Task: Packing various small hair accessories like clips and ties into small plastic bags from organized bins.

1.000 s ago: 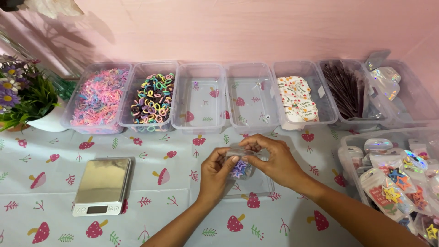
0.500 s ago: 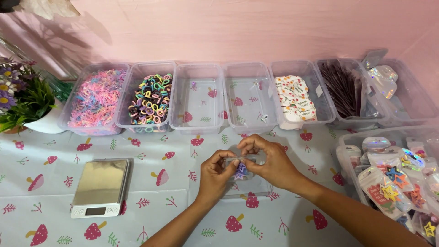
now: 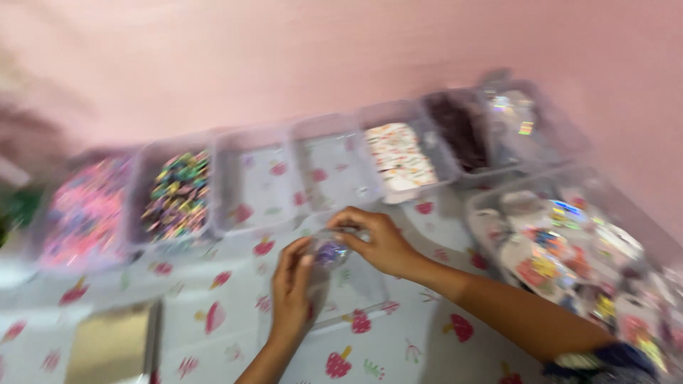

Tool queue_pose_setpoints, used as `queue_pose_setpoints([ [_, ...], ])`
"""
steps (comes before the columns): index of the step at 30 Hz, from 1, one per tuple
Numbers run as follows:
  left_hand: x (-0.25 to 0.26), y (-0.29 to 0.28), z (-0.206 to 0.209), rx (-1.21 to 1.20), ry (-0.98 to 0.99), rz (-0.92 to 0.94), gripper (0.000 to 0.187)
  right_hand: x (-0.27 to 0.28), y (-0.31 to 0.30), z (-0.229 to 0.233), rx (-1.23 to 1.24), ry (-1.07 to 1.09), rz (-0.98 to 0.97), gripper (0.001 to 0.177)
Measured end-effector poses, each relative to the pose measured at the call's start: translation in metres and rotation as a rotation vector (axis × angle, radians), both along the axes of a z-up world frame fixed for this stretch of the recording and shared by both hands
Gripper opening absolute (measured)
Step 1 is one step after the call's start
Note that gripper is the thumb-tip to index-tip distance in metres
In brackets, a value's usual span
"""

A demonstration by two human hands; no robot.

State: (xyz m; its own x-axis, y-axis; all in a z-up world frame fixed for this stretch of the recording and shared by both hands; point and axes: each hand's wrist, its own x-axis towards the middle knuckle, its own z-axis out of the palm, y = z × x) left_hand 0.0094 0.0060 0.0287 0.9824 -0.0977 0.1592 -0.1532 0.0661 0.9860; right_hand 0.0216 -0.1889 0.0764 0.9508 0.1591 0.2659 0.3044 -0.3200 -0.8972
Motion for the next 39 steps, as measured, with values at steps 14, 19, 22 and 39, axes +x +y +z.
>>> queue_pose_setpoints([
  [14, -0.004, -0.005, 0.004, 0.012, 0.167, -0.086, 0.036, -0.053, -0.193, 0.095, -0.483, 0.119, -0.197, 0.031],
  [19, -0.007, -0.005, 0.006, 0.059, 0.169, -0.078, 0.034, -0.104, -0.268, 0.099, -0.428, 0.377, -0.216, 0.042],
  [22, -0.005, -0.005, 0.002, 0.054, 0.147, -0.087, 0.032, -0.114, -0.285, 0.099, -0.559, 0.624, -0.433, 0.033],
  [39, 0.003, -0.002, -0.024, 0.018, 0.013, -0.105, 0.025, 0.071, -0.299, 0.015, -0.669, 0.243, -0.906, 0.031],
])
